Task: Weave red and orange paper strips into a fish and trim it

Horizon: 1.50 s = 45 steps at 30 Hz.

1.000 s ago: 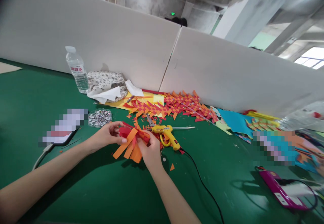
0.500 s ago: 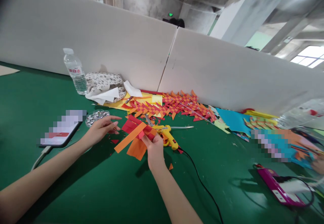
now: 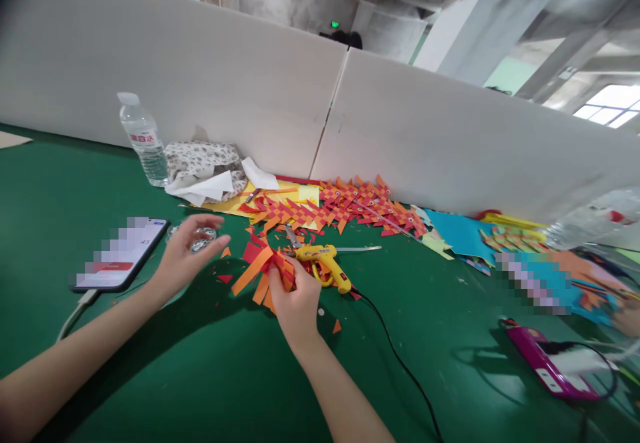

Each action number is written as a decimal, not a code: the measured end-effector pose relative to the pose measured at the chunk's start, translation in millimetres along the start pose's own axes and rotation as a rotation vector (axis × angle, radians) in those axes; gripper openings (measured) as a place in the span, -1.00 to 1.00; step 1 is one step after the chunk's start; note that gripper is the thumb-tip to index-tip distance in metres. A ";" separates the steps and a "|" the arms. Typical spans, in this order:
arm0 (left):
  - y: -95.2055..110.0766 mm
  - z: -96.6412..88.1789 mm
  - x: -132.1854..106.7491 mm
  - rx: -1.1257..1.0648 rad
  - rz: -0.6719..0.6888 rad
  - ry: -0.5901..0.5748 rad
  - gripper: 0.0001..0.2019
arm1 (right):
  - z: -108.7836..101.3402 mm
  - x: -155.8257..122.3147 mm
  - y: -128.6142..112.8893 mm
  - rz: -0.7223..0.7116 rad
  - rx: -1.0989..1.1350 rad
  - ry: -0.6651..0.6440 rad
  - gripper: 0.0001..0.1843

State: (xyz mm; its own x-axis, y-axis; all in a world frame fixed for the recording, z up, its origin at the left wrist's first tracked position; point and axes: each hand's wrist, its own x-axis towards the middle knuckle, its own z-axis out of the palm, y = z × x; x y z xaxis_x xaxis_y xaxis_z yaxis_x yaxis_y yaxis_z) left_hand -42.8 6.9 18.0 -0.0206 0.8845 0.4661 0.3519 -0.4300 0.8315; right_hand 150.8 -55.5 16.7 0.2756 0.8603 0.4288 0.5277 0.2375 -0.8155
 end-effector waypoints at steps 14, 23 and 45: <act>23.5 18.4 -29.4 -0.074 -0.005 -0.426 -0.53 | 7.5 0.9 4.5 0.179 0.102 -0.125 -0.80; 16.3 19.8 -25.4 -0.362 -0.150 -0.354 -0.78 | 7.4 5.4 0.1 0.272 0.368 -0.291 -0.76; 13.8 11.6 -26.1 0.222 0.260 -0.230 -0.79 | 9.6 4.4 4.1 0.286 0.446 -0.251 -0.74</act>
State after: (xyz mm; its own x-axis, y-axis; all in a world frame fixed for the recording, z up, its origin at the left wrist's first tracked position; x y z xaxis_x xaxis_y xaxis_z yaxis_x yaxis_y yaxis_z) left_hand -26.6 -19.9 13.8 0.2970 0.7796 0.5514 0.5117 -0.6175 0.5974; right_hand 146.4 -46.4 11.6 0.1297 0.9858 0.1063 0.0564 0.0997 -0.9934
